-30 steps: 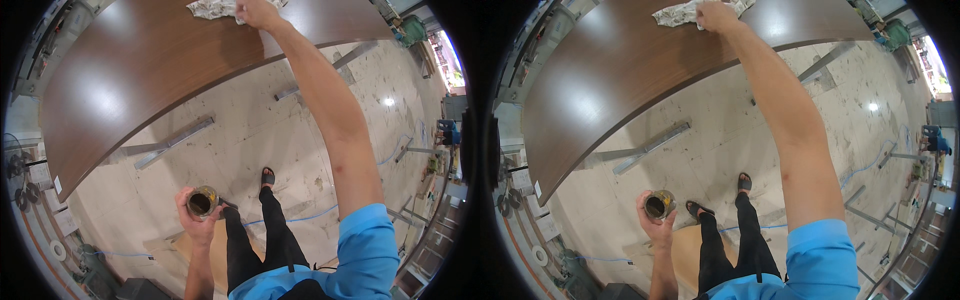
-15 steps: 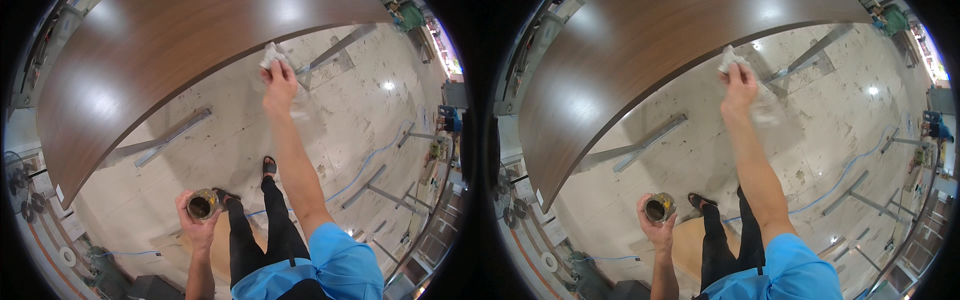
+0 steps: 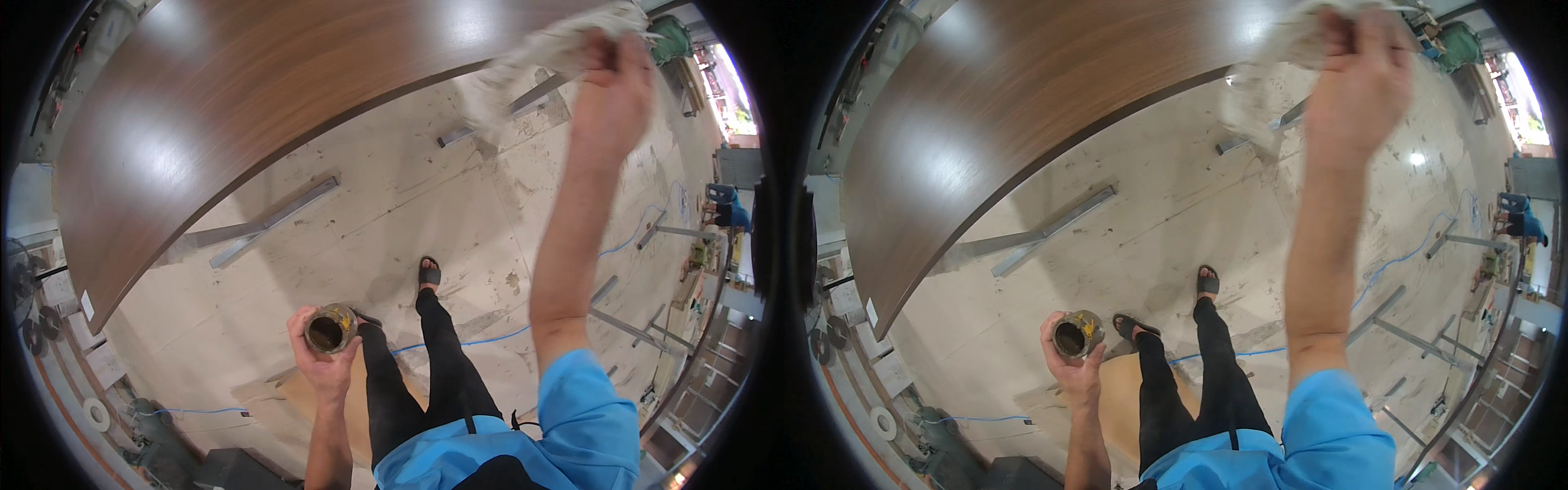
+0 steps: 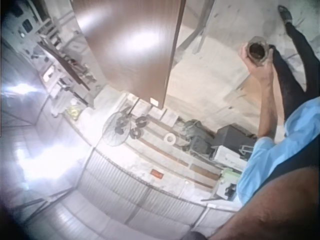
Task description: The person applies a dark finish to the edges of a wooden tabletop using a small brush and a cloth. They repeatedly dip the brush into a container, apply the finish along the edges, and wipe the surface with a cloth.
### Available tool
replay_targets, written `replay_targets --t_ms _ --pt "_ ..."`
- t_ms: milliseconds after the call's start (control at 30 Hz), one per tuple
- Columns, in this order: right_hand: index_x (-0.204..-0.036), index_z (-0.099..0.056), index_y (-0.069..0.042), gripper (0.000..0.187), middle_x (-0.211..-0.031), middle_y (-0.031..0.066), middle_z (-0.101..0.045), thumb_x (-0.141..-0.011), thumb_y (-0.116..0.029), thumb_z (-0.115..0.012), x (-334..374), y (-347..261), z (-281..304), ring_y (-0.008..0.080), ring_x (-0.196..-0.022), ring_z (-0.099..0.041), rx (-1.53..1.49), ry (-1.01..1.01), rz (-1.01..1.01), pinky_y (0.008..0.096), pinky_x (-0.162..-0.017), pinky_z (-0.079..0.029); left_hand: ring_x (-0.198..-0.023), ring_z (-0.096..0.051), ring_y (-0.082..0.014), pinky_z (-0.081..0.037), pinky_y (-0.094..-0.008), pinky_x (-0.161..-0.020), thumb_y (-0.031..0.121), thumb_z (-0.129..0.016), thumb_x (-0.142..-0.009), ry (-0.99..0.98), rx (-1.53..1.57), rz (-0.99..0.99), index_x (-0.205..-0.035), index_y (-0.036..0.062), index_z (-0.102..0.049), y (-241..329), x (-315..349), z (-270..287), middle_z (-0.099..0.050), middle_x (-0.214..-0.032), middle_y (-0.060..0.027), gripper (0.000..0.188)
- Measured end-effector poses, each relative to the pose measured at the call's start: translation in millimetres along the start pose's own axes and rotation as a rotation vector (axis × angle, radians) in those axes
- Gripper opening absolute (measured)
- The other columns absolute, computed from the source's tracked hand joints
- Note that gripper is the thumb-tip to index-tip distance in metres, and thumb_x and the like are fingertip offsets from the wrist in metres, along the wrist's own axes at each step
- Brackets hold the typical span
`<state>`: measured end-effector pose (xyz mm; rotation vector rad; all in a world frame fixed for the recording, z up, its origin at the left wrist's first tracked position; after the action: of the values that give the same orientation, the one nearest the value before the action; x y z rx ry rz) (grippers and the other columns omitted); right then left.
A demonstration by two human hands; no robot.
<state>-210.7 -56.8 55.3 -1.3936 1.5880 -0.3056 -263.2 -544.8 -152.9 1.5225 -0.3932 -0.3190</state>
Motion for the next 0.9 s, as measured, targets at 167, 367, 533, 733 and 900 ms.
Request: replay_targets --t_ms 167,367,533,733,900 --pt "-0.109 -0.074 -0.001 0.015 -0.101 0.0112 -0.074 -0.098 -0.008 -0.067 -71.1 -0.5 -36.6 0.0229 -0.089 -0.074 0.246 -0.003 0.025 0.0327 -0.075 -0.062 -0.126 -0.052 -0.0245 -0.047 -0.0377 -0.109 0.005 -0.095 -0.073 0.018 0.009 -0.009 -0.138 0.0037 -0.052 4.4 4.6 15.1 -0.046 -0.135 -0.0117 0.078" --pt "-0.108 -0.073 0.000 0.016 -0.093 0.0094 -0.073 -0.101 -0.013 -0.067 14.5 155.5 -228.1 0.0174 -0.078 -0.071 0.490 -0.601 -0.268 0.0315 -0.073 -0.062 -0.129 -0.051 -0.0231 -0.045 -0.0366 -0.112 0.020 -0.097 -0.078 0.076 0.093 0.010 -0.142 0.0046 -0.049 2.4 15.8 58.3 -0.046 -0.139 -0.0095 0.082" --pt "-0.085 -0.081 -0.006 0.010 -0.089 0.0125 -0.078 -0.080 -0.015 -0.082 194.3 252.8 -318.5 0.0206 -0.082 -0.074 0.818 -1.100 -0.372 0.0389 -0.074 -0.058 -0.124 -0.053 -0.0232 -0.047 -0.0375 -0.110 0.006 -0.096 -0.072 0.166 0.070 -0.039 -0.137 0.0048 -0.052 -2.0 24.4 102.0 -0.046 -0.135 -0.0101 0.078" --pt "-0.101 -0.078 -0.001 0.014 -0.086 0.0050 -0.076 -0.093 -0.013 -0.077 219.4 146.0 -215.0 0.0132 -0.079 -0.068 0.742 -0.621 -0.026 0.0286 -0.074 -0.053 -0.126 -0.054 -0.0234 -0.045 -0.0375 -0.112 0.004 -0.095 -0.073 0.201 0.108 -0.056 -0.137 0.0039 -0.052 -4.2 7.0 143.2 -0.048 -0.136 -0.0101 0.077" --pt "-0.103 -0.077 -0.001 0.013 -0.090 0.0057 -0.075 -0.094 -0.010 -0.076 281.8 120.5 -132.2 0.0124 -0.076 -0.066 0.951 -0.572 -0.121 0.0278 -0.072 -0.053 -0.127 -0.053 -0.0233 -0.045 -0.0364 -0.112 0.004 -0.094 -0.075 0.126 0.043 -0.087 -0.137 0.0032 -0.051 -1.1 -13.9 188.5 -0.049 -0.137 -0.0105 0.075"
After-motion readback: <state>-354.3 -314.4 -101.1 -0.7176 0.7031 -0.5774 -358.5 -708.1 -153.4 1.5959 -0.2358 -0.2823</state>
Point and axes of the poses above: each hand's wrist, its own x-axis away from the middle knuckle, its own z-axis out of the back of the hand, y = z × x, the point moved 8 cm from there along -x, towards the middle knuckle
